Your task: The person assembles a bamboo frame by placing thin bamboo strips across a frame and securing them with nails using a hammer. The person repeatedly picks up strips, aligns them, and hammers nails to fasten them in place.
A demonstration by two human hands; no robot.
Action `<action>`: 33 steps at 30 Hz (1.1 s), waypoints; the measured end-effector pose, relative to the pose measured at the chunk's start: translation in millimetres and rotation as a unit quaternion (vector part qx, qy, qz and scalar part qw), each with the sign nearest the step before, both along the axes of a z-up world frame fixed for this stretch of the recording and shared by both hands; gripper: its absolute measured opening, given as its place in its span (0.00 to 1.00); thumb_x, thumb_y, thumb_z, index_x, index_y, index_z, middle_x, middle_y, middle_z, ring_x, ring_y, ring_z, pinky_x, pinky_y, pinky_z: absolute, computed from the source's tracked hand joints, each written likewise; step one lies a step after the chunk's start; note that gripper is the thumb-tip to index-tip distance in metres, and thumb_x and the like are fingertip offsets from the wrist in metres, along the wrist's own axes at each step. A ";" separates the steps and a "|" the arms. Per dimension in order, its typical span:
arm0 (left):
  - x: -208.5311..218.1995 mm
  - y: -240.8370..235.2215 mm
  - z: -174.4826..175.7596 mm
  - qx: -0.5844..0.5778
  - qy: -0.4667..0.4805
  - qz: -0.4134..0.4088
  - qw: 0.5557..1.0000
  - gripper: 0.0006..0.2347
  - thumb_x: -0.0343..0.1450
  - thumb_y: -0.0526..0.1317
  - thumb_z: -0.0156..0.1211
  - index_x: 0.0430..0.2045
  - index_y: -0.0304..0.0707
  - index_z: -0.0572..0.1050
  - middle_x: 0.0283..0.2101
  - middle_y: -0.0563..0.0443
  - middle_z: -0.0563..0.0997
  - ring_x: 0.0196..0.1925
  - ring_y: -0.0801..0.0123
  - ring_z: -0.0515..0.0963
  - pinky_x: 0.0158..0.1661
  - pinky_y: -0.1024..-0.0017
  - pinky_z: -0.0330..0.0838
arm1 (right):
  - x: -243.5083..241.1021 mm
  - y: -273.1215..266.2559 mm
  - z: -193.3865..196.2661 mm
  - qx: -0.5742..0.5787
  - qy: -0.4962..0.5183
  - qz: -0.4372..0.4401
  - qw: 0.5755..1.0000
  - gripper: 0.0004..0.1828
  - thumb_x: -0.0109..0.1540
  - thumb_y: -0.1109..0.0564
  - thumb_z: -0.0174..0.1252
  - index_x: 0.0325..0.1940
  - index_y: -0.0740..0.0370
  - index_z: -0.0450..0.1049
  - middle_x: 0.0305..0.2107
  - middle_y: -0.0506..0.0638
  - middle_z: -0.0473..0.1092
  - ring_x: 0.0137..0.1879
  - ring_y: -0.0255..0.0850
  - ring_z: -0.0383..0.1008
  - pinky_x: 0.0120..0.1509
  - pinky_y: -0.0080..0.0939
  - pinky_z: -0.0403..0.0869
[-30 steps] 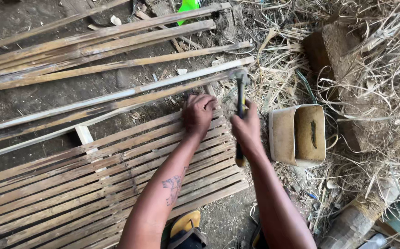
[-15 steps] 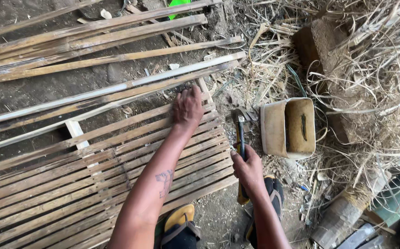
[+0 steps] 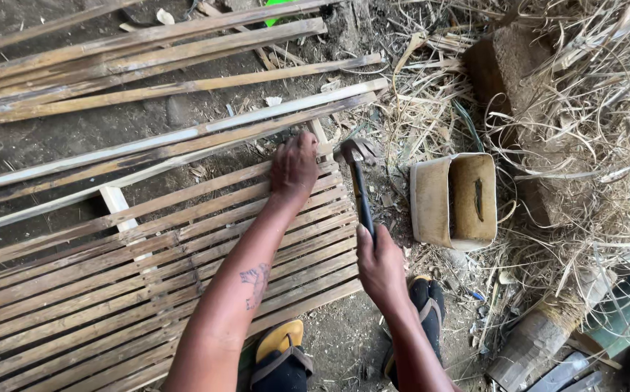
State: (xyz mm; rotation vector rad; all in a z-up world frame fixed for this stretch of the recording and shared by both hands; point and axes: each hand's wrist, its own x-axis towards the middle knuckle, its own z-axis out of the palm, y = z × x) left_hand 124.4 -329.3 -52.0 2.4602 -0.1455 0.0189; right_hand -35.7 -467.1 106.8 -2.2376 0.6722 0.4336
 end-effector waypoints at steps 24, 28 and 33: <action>-1.1 -7.2 11.3 -0.044 -0.039 0.016 0.998 0.04 0.73 0.42 0.67 0.27 0.55 0.83 0.34 0.69 0.82 0.41 0.74 0.74 0.45 0.70 0.61 | 20.6 0.6 -0.8 -0.026 -0.060 0.050 0.997 0.15 0.71 0.48 0.46 0.41 0.63 0.64 0.15 0.56 0.69 0.16 0.43 0.67 0.20 0.49 0.65; 2.7 5.9 2.7 -0.087 -0.035 -0.018 0.995 0.01 0.69 0.39 0.67 0.28 0.50 0.84 0.37 0.62 0.82 0.44 0.69 0.74 0.50 0.67 0.65 | 14.8 -3.2 -10.7 0.000 0.001 0.018 1.000 0.15 0.71 0.47 0.41 0.42 0.61 0.64 0.14 0.58 0.70 0.16 0.45 0.67 0.17 0.52 0.65; 4.2 18.8 -24.8 -0.065 -0.118 -0.107 0.985 0.09 0.69 0.31 0.63 0.42 0.36 0.81 0.47 0.46 0.83 0.48 0.59 0.79 0.53 0.66 0.74 | -11.8 -3.2 -28.0 -0.023 0.010 0.021 0.999 0.19 0.71 0.45 0.43 0.39 0.63 0.64 0.15 0.59 0.71 0.16 0.47 0.69 0.20 0.52 0.66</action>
